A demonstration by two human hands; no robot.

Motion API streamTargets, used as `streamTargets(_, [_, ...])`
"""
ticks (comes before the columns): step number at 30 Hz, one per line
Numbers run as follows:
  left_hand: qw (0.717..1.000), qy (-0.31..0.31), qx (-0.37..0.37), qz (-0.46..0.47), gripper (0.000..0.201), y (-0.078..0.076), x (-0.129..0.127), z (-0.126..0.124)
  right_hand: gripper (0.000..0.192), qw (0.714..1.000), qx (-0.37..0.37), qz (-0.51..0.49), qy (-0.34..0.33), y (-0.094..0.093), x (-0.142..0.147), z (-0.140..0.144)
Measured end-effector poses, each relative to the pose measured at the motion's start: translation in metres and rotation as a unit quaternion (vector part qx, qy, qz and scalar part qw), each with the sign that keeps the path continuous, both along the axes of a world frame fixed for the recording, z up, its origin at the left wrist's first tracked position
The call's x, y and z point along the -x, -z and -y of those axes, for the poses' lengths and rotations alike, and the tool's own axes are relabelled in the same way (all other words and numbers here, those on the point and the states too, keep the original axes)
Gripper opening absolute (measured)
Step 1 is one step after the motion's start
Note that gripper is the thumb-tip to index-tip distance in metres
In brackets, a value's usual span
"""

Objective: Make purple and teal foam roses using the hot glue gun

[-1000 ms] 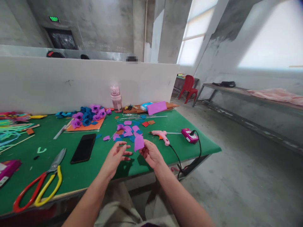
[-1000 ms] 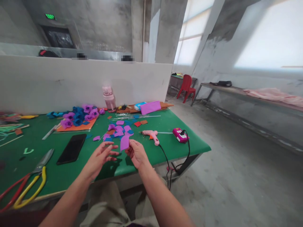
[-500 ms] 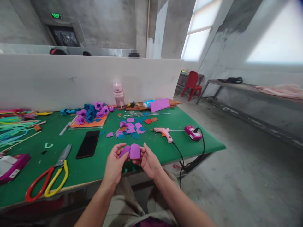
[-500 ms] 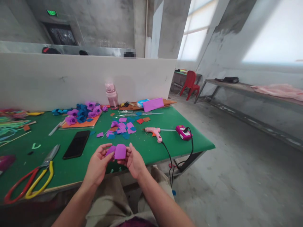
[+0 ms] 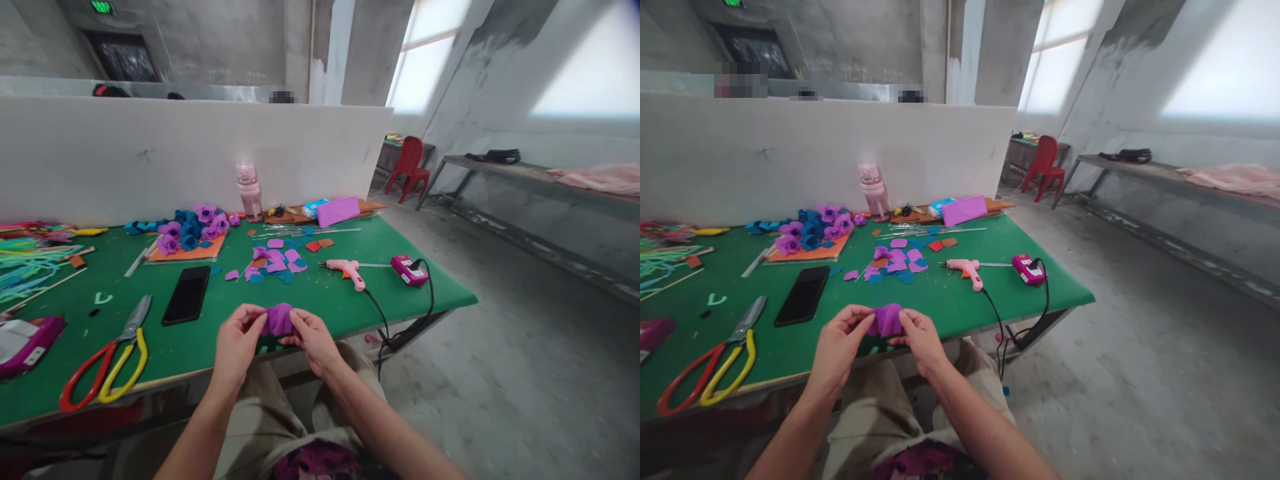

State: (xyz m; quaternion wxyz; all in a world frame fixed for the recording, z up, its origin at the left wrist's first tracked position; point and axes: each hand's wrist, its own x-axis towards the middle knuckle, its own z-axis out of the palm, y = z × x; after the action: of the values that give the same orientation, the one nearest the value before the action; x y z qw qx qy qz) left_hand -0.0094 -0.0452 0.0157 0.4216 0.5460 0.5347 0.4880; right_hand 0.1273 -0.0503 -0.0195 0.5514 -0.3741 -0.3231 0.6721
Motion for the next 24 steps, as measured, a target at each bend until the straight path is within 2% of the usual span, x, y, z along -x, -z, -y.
streamTargets(5, [0.993, -0.028, -0.034, -0.106, 0.019, -0.003, 0.003, 0.004, 0.033, 1.000, -0.011, -0.004, -0.001, 0.001, 0.000, 0.003])
streamTargets(10, [0.994, -0.031, -0.034, -0.103, 0.019, -0.007, 0.001, 0.005, 0.031, 0.998, -0.013, -0.057, -0.017, -0.002, 0.001, 0.006])
streamTargets(17, [0.989, -0.027, -0.044, -0.139, 0.019, -0.010, -0.006, 0.009, 0.028, 0.985, 0.039, -0.164, -0.030, -0.004, 0.007, 0.009])
streamTargets(24, [0.960, -0.064, -0.103, -0.252, 0.016, -0.016, -0.011, 0.016, 0.028, 0.979, 0.063, -0.193, -0.026, -0.005, 0.009, 0.013])
